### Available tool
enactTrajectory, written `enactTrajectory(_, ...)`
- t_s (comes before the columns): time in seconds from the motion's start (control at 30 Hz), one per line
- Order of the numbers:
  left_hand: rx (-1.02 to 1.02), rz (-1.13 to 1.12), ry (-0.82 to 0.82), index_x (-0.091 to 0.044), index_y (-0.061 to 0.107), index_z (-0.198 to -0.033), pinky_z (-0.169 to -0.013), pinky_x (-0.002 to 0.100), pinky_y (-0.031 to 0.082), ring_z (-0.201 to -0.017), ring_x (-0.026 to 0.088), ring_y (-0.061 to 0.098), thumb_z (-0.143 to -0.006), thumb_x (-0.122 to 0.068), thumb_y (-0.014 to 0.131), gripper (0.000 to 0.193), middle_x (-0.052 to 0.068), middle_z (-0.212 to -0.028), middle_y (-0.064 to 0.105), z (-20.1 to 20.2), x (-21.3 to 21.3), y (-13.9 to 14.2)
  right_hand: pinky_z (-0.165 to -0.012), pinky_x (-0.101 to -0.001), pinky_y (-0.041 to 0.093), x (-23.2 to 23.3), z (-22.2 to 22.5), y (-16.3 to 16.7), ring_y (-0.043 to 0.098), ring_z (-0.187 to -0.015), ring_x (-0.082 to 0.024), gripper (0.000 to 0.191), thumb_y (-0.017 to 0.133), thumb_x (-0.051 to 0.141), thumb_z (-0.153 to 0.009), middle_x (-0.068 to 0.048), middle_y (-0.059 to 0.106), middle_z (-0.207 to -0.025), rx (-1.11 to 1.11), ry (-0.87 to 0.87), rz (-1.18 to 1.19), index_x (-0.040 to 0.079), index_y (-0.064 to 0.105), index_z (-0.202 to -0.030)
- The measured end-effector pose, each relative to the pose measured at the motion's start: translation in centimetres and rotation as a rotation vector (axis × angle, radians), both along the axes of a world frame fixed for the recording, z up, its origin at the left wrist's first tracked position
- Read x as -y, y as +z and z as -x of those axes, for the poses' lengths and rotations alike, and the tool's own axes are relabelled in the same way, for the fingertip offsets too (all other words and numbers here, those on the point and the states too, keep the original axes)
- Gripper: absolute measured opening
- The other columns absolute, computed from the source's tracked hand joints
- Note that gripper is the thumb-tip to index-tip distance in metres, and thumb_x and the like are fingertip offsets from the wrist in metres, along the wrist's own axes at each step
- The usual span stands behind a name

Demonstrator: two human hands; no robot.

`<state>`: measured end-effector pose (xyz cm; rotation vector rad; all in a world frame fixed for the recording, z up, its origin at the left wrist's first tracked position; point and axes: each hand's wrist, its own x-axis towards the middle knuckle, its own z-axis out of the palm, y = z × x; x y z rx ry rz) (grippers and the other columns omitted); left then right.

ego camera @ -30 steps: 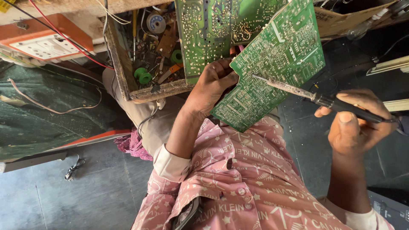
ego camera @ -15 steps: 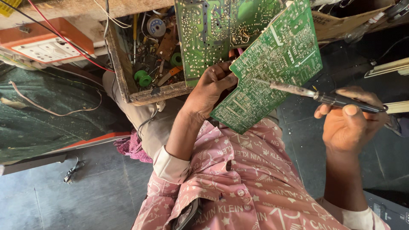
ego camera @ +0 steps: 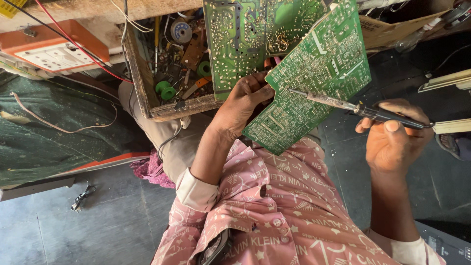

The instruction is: The person sits on the floor and repairs a green circuit board. They use a soldering iron to heat solder joints, apply solder wire, and use a multimeter to test connections. The person also handles wires and small components while working.

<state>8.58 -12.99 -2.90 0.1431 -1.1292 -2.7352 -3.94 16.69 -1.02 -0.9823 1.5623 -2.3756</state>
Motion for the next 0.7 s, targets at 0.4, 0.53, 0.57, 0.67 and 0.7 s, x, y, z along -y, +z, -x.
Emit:
enactTrajectory(0.4,0.000,-0.014,-0.032,0.009,0.064,-0.124,-0.076,0.025,0.053,-0.085,0.009,0.065,-0.098,-0.004,0.065,0.029,0.007,-0.103,0.073,-0.03,0.06,0.85,-0.066,-0.0388,0.061,-0.24,0.33,-0.18,0.070,-0.083,-0.026,0.019,0.069,0.007,-0.106,-0.017,0.064,-0.108,-0.046,0.010,-0.019,-0.002,0.064,-0.122)
enactTrajectory(0.53,0.038,-0.011,-0.013,0.008,0.065,-0.120,-0.068,0.023,0.049,-0.078,0.007,0.061,-0.097,-0.004,0.066,0.025,0.004,-0.096,0.071,0.02,0.00,0.92,-0.067,-0.0385,0.062,-0.21,0.30,-0.38,0.071,-0.084,-0.026,0.020,0.069,0.007,-0.106,-0.017,0.064,-0.109,-0.033,0.012,0.007,-0.002,0.063,-0.123)
enactTrajectory(0.57,0.047,-0.004,-0.020,0.007,0.066,-0.118,-0.067,0.023,0.049,-0.077,0.006,0.060,-0.095,-0.005,0.066,0.025,0.003,-0.094,0.071,0.06,0.04,0.90,-0.066,-0.0388,0.061,-0.22,0.32,-0.41,0.070,-0.083,-0.026,0.021,0.069,0.007,-0.105,-0.018,0.063,-0.108,-0.022,-0.004,0.004,-0.002,0.063,-0.122)
enactTrajectory(0.67,0.068,0.042,0.002,0.004,0.066,-0.110,-0.063,0.022,0.043,-0.073,0.006,0.054,-0.094,-0.009,0.068,0.021,0.000,-0.087,0.064,0.01,0.07,0.77,-0.065,-0.0395,0.061,-0.26,0.42,-0.45,0.070,-0.082,-0.027,0.020,0.069,0.007,-0.104,-0.019,0.064,-0.106,-0.004,0.003,-0.011,-0.004,0.064,-0.121)
enactTrajectory(0.7,0.076,0.062,0.016,0.003,0.066,-0.107,-0.061,0.022,0.040,-0.071,0.006,0.051,-0.094,-0.010,0.069,0.019,-0.001,-0.084,0.061,-0.04,0.04,0.71,-0.064,-0.0398,0.061,-0.24,0.44,-0.48,0.070,-0.082,-0.028,0.019,0.069,0.006,-0.105,-0.019,0.064,-0.105,0.003,0.011,-0.010,-0.005,0.063,-0.120)
